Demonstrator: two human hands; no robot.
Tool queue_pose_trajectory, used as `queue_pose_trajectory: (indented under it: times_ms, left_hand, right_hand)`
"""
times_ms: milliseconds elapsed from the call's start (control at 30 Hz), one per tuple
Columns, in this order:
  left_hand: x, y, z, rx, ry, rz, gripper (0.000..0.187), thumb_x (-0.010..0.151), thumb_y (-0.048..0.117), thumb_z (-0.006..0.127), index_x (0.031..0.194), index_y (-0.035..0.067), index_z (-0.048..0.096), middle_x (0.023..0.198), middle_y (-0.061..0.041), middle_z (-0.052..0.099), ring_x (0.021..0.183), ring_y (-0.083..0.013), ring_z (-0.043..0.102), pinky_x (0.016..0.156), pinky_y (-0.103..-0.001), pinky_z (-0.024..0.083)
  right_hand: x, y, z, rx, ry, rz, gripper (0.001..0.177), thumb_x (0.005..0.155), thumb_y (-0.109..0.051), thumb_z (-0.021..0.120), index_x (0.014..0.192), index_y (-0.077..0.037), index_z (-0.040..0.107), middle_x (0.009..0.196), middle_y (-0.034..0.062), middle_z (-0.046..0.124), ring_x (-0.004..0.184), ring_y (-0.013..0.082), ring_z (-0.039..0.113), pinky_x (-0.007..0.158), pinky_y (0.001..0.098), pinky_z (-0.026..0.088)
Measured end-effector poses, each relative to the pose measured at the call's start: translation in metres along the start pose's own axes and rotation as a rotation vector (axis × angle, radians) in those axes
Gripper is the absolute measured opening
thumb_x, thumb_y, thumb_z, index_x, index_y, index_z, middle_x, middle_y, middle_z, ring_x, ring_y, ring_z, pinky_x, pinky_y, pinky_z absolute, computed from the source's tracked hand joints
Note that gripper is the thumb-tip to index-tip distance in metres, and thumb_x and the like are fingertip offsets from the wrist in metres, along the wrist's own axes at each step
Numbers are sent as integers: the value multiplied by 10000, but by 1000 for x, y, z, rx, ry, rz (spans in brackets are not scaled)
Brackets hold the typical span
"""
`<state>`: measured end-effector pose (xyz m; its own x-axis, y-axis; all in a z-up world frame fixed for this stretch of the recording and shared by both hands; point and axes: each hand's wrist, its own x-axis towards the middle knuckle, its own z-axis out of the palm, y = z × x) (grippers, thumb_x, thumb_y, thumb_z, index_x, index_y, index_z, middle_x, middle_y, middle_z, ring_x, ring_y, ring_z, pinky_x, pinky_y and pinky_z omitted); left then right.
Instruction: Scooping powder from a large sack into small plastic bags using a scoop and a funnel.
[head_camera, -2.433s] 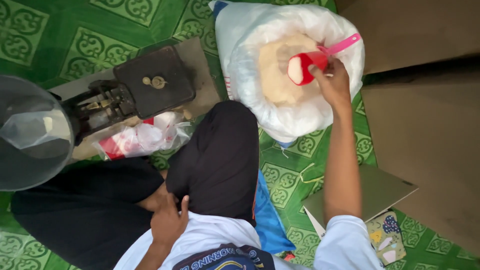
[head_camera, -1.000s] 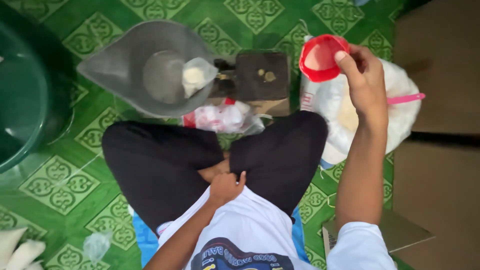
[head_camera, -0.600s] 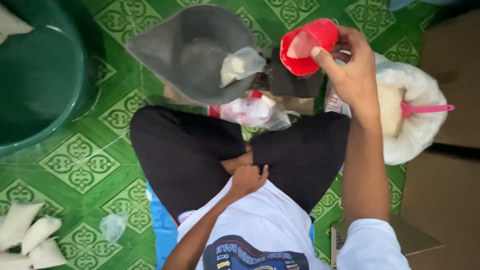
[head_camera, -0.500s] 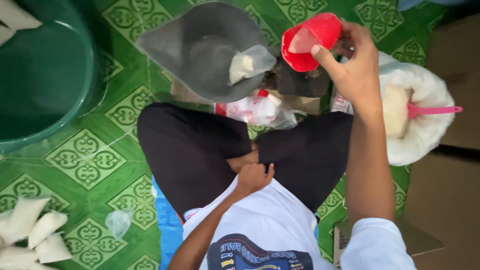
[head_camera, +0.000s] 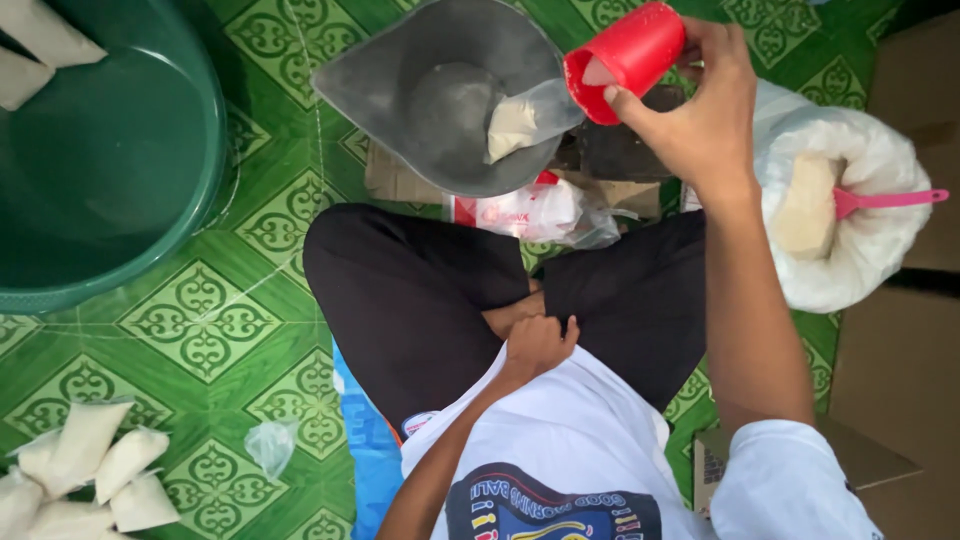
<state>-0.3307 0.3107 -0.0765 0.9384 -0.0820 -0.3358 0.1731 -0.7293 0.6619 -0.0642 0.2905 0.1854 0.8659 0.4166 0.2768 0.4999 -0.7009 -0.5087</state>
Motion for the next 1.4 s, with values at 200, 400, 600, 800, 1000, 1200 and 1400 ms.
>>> queue_pose_trajectory:
  times_ms: [200,400,600,800,1000,1200,1400]
  left_hand:
    - [0,2,-9,-59,-33,-15,599,960,425,442,620,9,707,614,-198,659,575,-414,645,542,-522,498]
    - [-1,2,-13,-98,-31,-17,598,960,414,430,610,1,685,620,-200,655,577,-425,637,556,-543,490]
    - [0,2,-16,-98,-84,-33,612,968,426,412,652,-7,708,650,-213,667,616,-427,647,589,-534,499]
    - [0,4,-18,-87,-101,-47,606,961,425,413,676,-15,718,682,-231,676,651,-441,653,613,-537,504]
    - [0,-1,-4,-97,9,1,592,950,412,443,605,-6,681,613,-217,650,577,-430,632,569,-534,484]
    - [1,0,-5,-68,-38,-25,596,957,424,435,624,6,699,634,-209,664,608,-420,647,593,-520,497]
    - [0,0,-6,-111,14,-19,576,937,412,458,623,-9,695,642,-231,661,612,-447,642,601,-542,499]
  right_hand:
    - [-2,2,5,-38,50,-104,592,821,-167,902,1227,41,524,1157,198,490,1007,335,578,790,380,506]
    - [-1,-7,5,-26,54,-172,568,832,-94,914,1207,51,513,1188,223,501,1048,381,590,772,391,504]
    - [-1,-11,4,-40,52,-150,561,791,-98,895,1188,52,527,1141,202,487,1013,339,561,757,379,485]
    - [2,-17,4,-35,32,-181,609,785,-93,915,1200,65,497,1131,201,476,999,332,566,778,391,482]
    - [5,-21,5,-6,6,-224,644,768,-82,895,1249,60,492,1181,232,495,1031,368,570,806,417,484]
    - [5,-18,7,-1,8,-250,655,754,-78,888,1242,66,475,1184,232,488,1024,380,574,797,425,490]
    - [4,-15,7,-12,9,-273,639,780,-77,898,1230,60,465,1194,235,511,1052,384,563,811,439,474]
